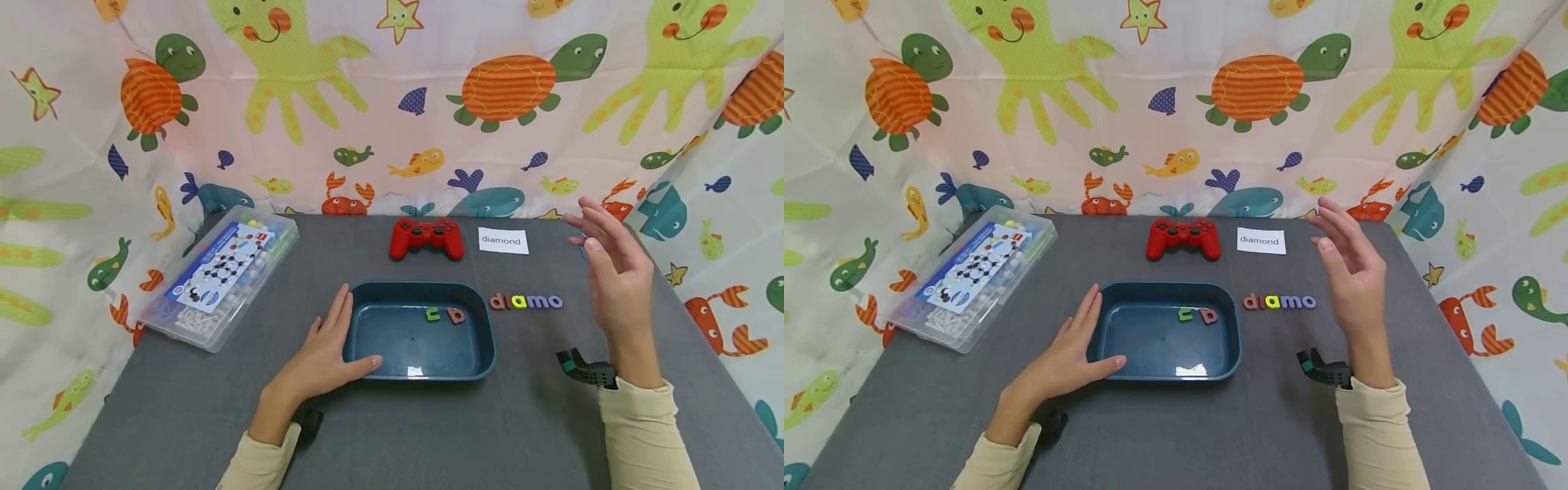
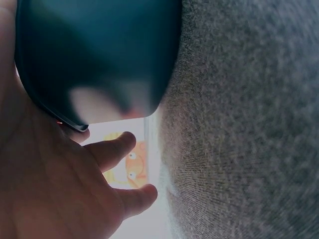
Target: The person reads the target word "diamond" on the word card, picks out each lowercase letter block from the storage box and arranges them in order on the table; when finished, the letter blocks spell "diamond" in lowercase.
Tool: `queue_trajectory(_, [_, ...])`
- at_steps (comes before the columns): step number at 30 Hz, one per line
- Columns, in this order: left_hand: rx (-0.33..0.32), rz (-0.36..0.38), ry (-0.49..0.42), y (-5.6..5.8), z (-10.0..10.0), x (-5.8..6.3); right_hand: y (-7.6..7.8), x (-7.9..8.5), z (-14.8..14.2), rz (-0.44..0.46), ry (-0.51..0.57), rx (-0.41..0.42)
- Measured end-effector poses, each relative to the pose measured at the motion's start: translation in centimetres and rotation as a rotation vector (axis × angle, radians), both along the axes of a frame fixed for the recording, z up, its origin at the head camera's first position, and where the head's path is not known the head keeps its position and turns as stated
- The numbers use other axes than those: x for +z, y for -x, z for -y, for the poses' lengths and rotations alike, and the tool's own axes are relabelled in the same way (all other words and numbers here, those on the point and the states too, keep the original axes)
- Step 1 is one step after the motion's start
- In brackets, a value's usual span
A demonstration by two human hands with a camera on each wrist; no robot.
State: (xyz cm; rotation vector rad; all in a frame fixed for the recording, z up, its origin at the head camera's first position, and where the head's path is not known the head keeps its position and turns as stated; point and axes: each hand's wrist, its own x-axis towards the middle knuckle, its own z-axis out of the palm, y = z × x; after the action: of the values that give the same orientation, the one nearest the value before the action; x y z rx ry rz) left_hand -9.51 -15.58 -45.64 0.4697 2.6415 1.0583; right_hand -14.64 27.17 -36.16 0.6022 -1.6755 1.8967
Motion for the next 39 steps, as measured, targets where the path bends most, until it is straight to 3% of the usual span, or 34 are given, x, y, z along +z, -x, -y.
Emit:
queue_trajectory(8, [0.009,0.017,0.001,-0.1,0.0,0.1,0.9,-0.3,2.8,-0.045,-0.119,0.054])
queue_trajectory(18, [0.014,0.010,0.005,-0.2,0.0,0.0,2.2,-0.3,7.4,-0.046,-0.272,0.206])
queue_trajectory(33, [0.021,0.015,0.009,-0.1,-0.2,0.1,3.0,-1.4,10.5,0.122,-0.674,0.460])
queue_trajectory(39, [0.017,0.011,0.008,-0.1,-0.2,0.3,3.2,-2.4,10.8,0.186,-0.784,0.562])
